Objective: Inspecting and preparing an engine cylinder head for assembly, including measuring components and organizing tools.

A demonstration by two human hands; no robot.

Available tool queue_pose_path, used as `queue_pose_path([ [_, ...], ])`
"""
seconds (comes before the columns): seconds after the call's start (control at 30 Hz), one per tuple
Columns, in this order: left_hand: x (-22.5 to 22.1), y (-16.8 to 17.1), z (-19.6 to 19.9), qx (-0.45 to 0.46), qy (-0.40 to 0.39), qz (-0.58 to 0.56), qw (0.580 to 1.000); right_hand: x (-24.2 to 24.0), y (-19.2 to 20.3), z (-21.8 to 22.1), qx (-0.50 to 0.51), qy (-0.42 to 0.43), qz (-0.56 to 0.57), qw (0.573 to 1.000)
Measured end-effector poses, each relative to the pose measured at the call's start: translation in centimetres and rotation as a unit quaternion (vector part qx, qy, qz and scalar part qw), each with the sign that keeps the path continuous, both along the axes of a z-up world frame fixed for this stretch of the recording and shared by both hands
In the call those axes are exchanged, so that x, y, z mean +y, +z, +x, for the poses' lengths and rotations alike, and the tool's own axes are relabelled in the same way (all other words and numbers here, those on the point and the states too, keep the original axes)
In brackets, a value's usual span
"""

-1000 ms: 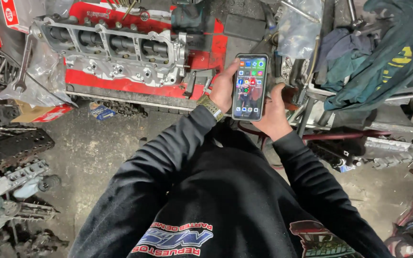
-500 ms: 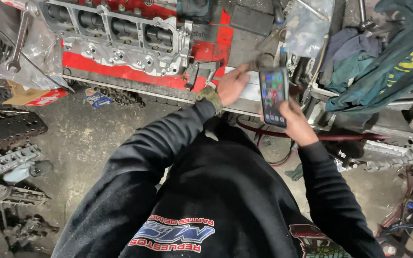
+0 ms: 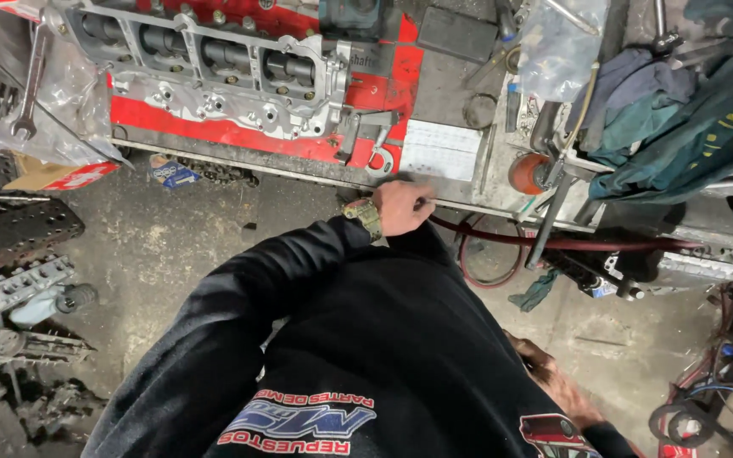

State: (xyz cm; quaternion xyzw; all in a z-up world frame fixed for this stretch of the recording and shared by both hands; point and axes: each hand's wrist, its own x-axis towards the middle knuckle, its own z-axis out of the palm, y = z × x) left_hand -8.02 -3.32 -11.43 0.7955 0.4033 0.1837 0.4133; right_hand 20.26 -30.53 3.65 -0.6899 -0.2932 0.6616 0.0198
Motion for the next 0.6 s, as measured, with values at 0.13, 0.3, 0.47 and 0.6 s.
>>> queue_pose_path([
  [0.13, -1.1, -2.6, 2.9, -0.001, -0.113, -0.078, 0.991, 0.1, -5.4, -0.5, -0.026, 0.059, 0.144, 0.987],
  [0.3, -8.2, -10.7, 10.6, -0.068, -0.483, -0.222, 0.844, 1.1, -1.5, -1.7, 0.016, -0.024, 0.033, 0.999],
  [0.47, -8.2, -9.3, 9.2, -0.010, -0.387, -0.203, 0.899, 1.5, -1.1, 1.0, 0.094, -0.054, -0.032, 0.994],
  [0.6, -4.5, -4.1, 5.4, 0.095, -0.273, -0.187, 0.939, -0.3, -3.5, 4.2, 0.433, -0.203, -0.030, 0.878],
])
